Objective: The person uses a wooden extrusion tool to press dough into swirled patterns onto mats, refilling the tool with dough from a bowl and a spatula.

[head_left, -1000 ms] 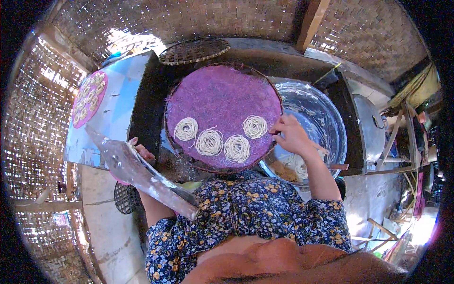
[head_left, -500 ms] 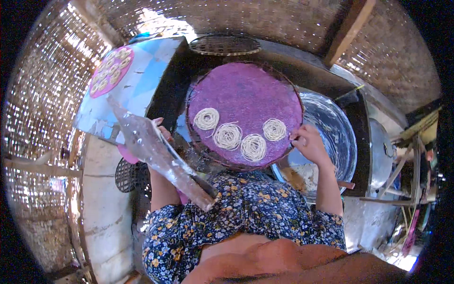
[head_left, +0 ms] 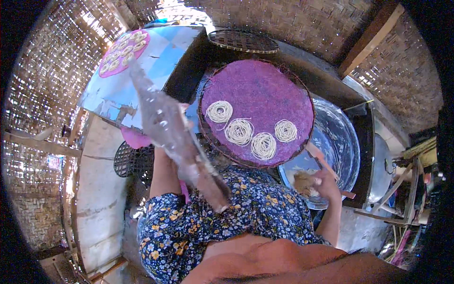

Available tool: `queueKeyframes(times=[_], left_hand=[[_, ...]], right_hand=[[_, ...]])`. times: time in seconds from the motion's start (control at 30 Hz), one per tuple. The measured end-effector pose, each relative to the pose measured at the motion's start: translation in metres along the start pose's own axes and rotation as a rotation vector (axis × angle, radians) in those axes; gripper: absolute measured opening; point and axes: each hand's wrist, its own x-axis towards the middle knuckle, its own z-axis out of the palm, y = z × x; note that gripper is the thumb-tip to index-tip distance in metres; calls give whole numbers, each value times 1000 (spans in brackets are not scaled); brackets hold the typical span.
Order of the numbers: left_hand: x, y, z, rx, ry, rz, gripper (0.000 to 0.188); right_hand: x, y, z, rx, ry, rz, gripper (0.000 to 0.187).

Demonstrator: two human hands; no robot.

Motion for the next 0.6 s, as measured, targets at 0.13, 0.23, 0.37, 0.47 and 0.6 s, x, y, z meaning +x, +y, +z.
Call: queueKeyframes(times=[0.13,0.23,0.37,0.47,0.6], left_hand=[[0,46,95,705,-275,405,39],[23,49,176,1041,-449,876,31],[27,64,256,1278,-647,1031,23],[33,95,275,1299,-850,923,13],[15,104,256,1259,-1138,844,9]], right_hand=[[15,-90,-60,141,354,-210,38],[35,-152,-106,170,641,-579,50],[46,-232,-167,41,977,-574,49],[34,-248,-169,-305,1335,-655,47],[0,-232,-136,-180,1006,-878,42]])
